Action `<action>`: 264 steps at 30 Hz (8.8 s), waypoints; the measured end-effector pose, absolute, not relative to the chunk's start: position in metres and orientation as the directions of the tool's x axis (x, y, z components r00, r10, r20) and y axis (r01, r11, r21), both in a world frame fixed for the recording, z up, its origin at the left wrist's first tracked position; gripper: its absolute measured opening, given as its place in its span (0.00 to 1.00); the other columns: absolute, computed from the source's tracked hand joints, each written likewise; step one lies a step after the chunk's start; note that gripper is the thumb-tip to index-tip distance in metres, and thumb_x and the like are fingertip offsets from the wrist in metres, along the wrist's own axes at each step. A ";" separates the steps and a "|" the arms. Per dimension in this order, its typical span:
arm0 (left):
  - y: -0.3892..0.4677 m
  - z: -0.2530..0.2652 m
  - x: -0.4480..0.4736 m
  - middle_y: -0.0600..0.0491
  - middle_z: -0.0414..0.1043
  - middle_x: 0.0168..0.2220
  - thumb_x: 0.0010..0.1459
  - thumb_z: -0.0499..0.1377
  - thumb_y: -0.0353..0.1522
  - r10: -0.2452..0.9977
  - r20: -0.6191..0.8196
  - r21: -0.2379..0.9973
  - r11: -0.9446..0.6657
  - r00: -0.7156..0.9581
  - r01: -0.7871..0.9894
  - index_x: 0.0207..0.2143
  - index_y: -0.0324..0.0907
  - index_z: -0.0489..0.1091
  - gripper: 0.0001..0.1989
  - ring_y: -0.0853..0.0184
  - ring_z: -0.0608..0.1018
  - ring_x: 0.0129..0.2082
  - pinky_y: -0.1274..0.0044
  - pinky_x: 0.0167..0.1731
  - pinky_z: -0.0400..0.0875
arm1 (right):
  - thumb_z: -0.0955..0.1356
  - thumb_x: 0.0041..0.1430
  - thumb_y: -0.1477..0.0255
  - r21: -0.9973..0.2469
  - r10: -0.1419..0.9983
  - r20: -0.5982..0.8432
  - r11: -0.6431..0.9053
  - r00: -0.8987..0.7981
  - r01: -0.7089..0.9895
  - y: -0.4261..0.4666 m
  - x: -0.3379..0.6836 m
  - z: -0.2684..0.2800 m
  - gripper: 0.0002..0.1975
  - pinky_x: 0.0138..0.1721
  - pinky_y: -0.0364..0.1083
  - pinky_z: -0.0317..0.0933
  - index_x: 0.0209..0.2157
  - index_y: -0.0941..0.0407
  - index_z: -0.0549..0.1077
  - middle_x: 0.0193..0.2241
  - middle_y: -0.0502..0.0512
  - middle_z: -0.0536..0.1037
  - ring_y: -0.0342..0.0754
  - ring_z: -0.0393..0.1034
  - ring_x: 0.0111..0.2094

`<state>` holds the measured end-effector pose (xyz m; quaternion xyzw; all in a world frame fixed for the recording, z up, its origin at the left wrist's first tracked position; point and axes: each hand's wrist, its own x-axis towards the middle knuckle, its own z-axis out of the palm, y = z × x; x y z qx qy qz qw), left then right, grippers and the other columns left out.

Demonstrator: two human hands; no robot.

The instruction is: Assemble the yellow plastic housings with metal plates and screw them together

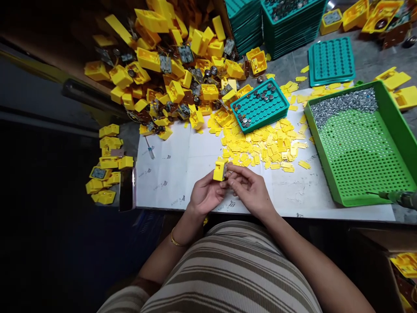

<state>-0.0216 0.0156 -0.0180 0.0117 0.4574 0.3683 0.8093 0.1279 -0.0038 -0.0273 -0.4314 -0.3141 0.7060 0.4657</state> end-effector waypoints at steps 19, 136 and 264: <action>0.012 -0.004 -0.017 0.52 0.67 0.23 0.69 0.40 0.36 0.416 -0.785 0.118 0.828 0.459 -0.548 0.35 0.35 0.69 0.21 0.79 0.60 0.12 0.88 0.10 0.55 | 0.69 0.58 0.72 -1.000 0.888 0.003 0.010 -0.460 0.013 0.026 0.158 -0.024 0.20 0.31 0.44 0.69 0.53 0.55 0.71 0.48 0.58 0.72 0.41 0.72 0.30; 0.038 -0.068 -0.086 0.42 0.64 0.53 0.63 0.54 0.36 0.925 0.379 0.576 -0.266 0.036 0.773 0.62 0.42 0.57 0.25 0.60 0.69 0.55 0.69 0.55 0.66 | 0.64 0.61 0.79 -0.845 0.884 0.426 0.465 -0.196 0.264 0.021 0.125 -0.053 0.09 0.36 0.45 0.68 0.40 0.55 0.74 0.32 0.53 0.79 0.45 0.74 0.33; 0.125 -0.010 -0.176 0.40 0.78 0.25 0.65 0.40 0.49 0.666 -0.679 0.592 0.746 0.310 -0.305 0.43 0.26 0.73 0.36 0.64 0.78 0.20 0.79 0.17 0.71 | 0.67 0.60 0.65 -0.516 0.695 -0.016 0.610 -0.719 0.602 0.190 0.055 0.005 0.15 0.44 0.52 0.63 0.48 0.53 0.76 0.48 0.62 0.72 0.58 0.68 0.49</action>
